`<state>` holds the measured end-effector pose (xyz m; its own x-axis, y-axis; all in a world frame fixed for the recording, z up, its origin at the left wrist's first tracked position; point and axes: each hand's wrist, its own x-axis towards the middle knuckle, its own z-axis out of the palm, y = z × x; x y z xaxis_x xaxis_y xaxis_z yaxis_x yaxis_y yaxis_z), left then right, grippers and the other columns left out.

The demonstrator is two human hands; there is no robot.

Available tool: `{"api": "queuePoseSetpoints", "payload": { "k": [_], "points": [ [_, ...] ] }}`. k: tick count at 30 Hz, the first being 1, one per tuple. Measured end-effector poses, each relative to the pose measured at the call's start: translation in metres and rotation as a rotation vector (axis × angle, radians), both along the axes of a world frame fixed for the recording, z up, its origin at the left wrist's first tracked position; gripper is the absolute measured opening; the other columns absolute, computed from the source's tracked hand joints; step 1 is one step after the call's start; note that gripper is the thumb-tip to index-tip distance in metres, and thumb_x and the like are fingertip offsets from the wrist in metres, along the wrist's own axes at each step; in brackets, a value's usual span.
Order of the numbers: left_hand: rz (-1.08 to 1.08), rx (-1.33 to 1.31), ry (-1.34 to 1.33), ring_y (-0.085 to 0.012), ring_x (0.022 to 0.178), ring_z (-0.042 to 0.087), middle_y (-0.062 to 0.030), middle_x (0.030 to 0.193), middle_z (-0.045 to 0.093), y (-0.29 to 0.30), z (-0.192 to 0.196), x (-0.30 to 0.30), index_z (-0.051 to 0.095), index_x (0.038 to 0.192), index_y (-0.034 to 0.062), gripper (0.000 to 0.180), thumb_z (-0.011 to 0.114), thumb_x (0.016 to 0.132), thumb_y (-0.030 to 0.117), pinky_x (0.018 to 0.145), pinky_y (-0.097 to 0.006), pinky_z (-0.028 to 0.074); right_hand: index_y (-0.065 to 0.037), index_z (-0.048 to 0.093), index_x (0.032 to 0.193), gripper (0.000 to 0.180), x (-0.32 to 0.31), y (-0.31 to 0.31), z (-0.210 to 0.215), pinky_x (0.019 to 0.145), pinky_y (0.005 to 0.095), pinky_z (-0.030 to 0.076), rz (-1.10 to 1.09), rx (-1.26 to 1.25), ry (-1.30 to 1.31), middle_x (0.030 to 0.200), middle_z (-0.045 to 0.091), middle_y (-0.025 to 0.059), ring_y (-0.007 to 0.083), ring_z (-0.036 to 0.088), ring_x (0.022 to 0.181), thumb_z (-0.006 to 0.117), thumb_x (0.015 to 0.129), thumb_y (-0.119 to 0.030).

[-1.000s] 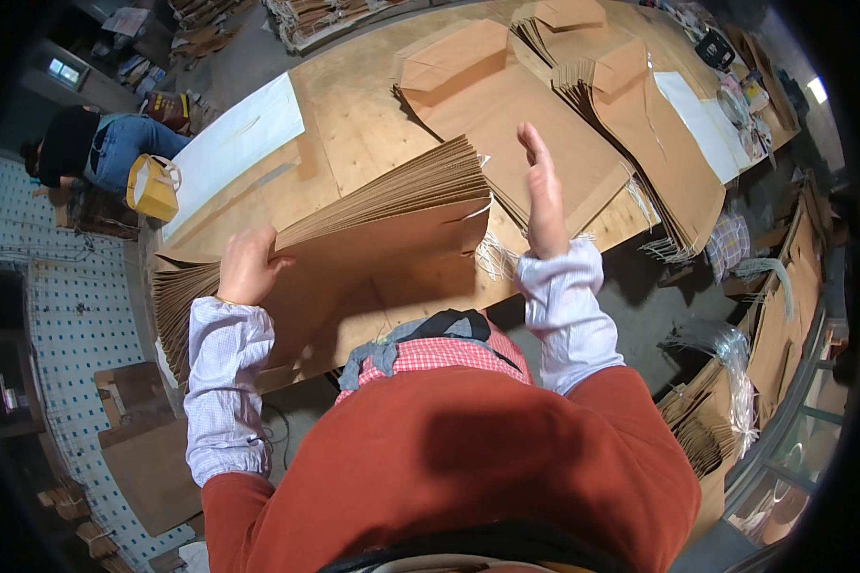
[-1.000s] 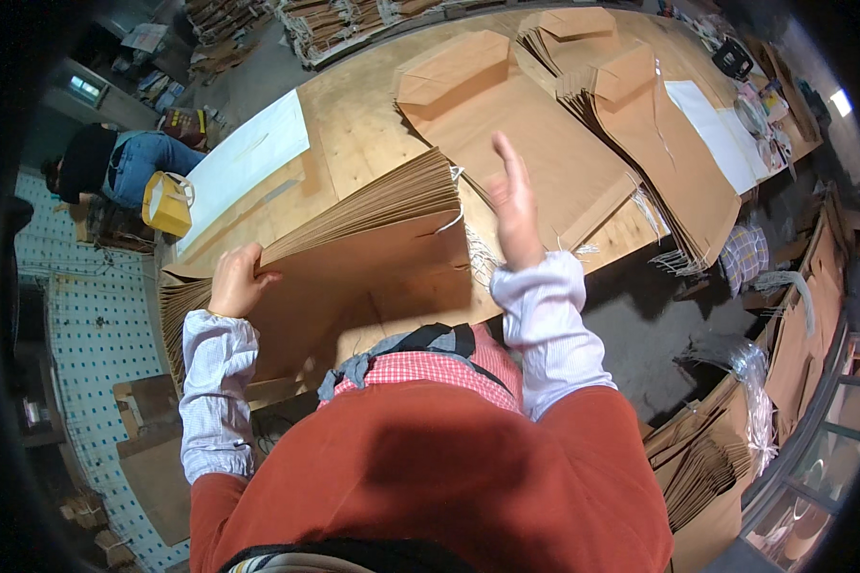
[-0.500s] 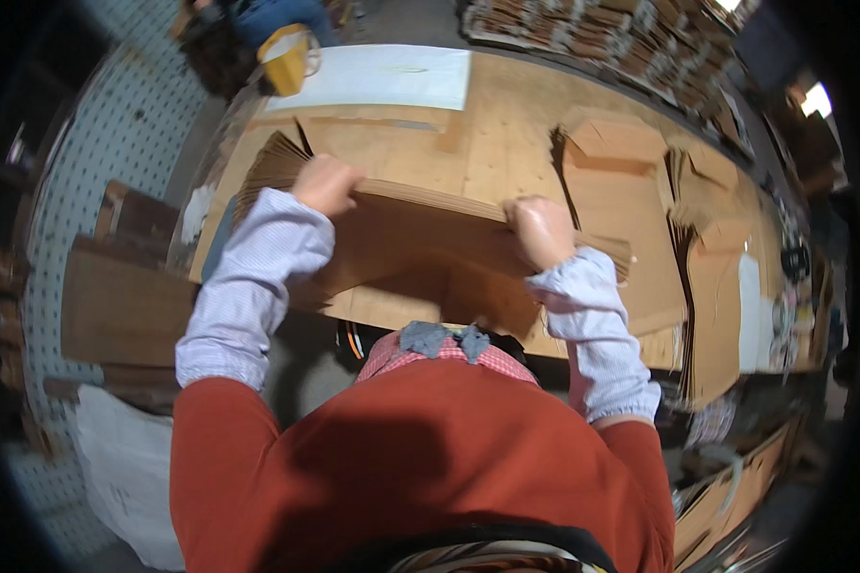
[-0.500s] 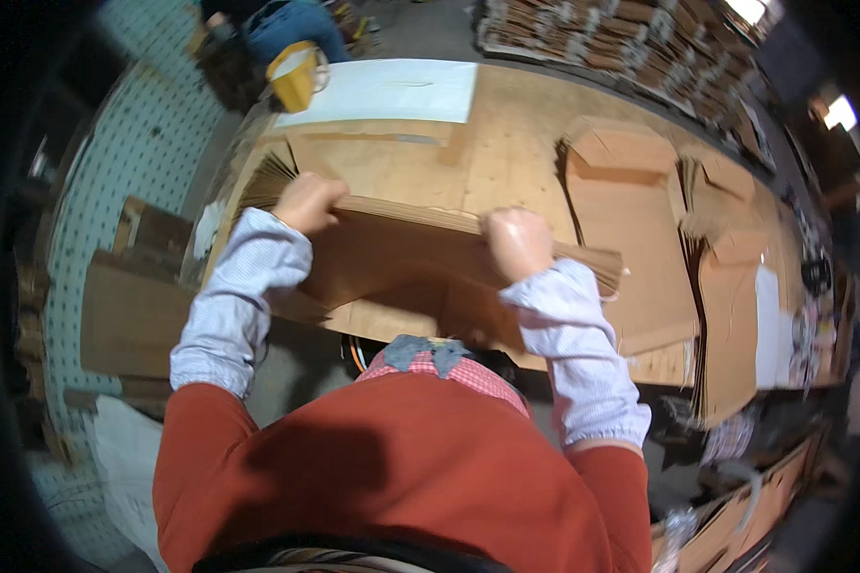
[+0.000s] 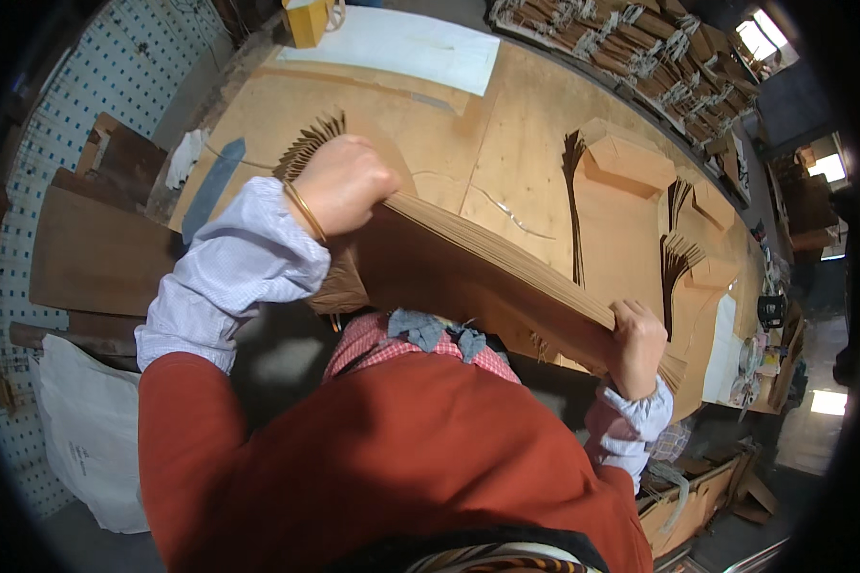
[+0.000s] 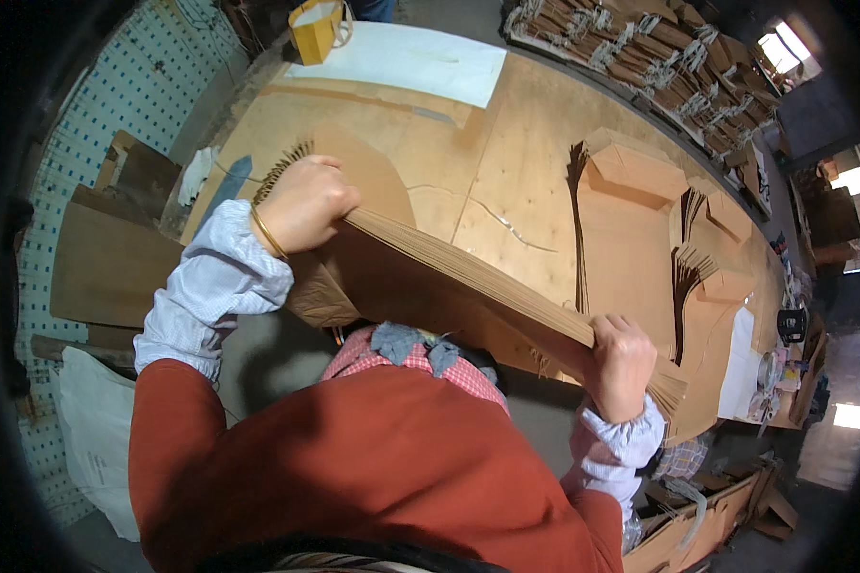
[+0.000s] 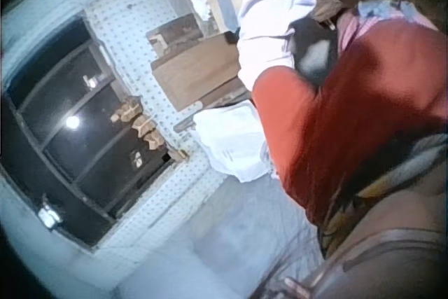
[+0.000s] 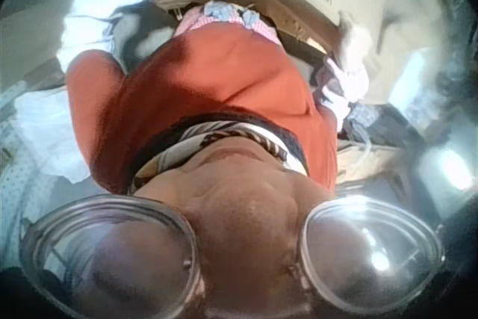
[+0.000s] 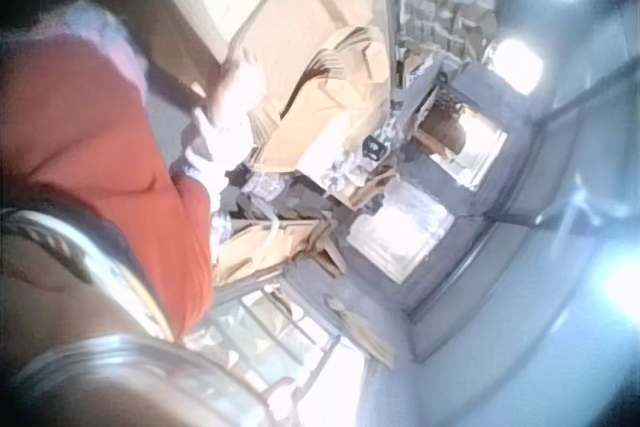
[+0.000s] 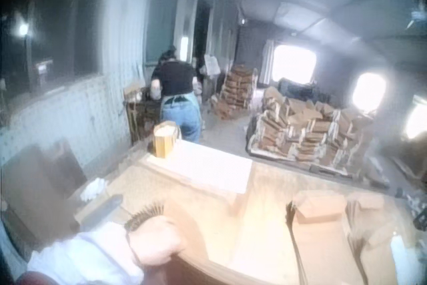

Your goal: The person applies glue to the edge of a brown paper sheet using a brush, places a white string along the glued edge, and presses it down. They repeat this process on multiple sheets, then gather the finished pieces, align them, and tie the stack with a white string.

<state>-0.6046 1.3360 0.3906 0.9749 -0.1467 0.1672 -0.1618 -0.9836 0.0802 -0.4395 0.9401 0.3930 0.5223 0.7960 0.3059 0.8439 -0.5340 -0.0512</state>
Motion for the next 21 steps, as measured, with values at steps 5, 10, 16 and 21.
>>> {"api": "queuePoseSetpoints", "payload": {
  "k": [5, 10, 16, 21],
  "points": [
    [-0.01, 0.022, 0.062, -0.0294, 0.077, 0.063, -0.0091, 0.072, 0.063, -0.039, -0.036, 0.038, 0.061, 0.07, 0.0092, 0.009, 0.067, 0.064, 0.01, 0.075, -0.041, 0.046, -0.004, 0.053, 0.07, 0.021, -0.003, -0.025, -0.028, 0.058, 0.0403, 0.043, -0.105, -0.096, 0.085, 0.068, 0.053, 0.0113, 0.0308, 0.055, 0.069, 0.068, 0.055, -0.004],
    [-0.008, -0.001, 0.077, -0.0272, 0.08, 0.063, -0.0071, 0.075, 0.064, -0.037, -0.042, 0.044, 0.062, 0.072, 0.0102, 0.002, 0.062, 0.07, 0.011, 0.074, -0.038, 0.045, -0.006, 0.058, 0.077, 0.022, -0.007, -0.032, -0.038, 0.061, 0.0415, 0.046, -0.136, -0.097, 0.127, 0.07, 0.055, 0.0124, 0.0321, 0.058, 0.072, 0.073, 0.061, -0.007],
    [0.023, 0.001, -0.016, -0.0238, 0.075, 0.065, -0.006, 0.069, 0.065, -0.04, -0.056, 0.041, 0.066, 0.068, 0.0116, 0.009, 0.058, 0.073, 0.011, 0.074, -0.035, 0.046, -0.005, 0.062, 0.104, 0.038, -0.036, 0.09, -0.029, 0.061, 0.0426, 0.049, -0.092, -0.126, 0.223, 0.077, 0.062, 0.0148, 0.0344, 0.062, 0.071, 0.074, 0.07, -0.015],
    [0.221, 0.164, -0.109, -0.0249, 0.098, 0.061, -0.0099, 0.091, 0.066, -0.056, -0.039, 0.021, 0.066, 0.086, 0.0072, 0.016, 0.056, 0.08, 0.019, 0.095, -0.043, 0.042, -0.005, 0.063, 0.09, 0.015, -0.051, 0.216, -0.042, 0.062, 0.044, 0.051, 0.144, -0.149, 0.173, 0.072, 0.064, 0.0166, 0.0363, 0.064, 0.068, 0.061, 0.079, -0.014]
  ]
}}
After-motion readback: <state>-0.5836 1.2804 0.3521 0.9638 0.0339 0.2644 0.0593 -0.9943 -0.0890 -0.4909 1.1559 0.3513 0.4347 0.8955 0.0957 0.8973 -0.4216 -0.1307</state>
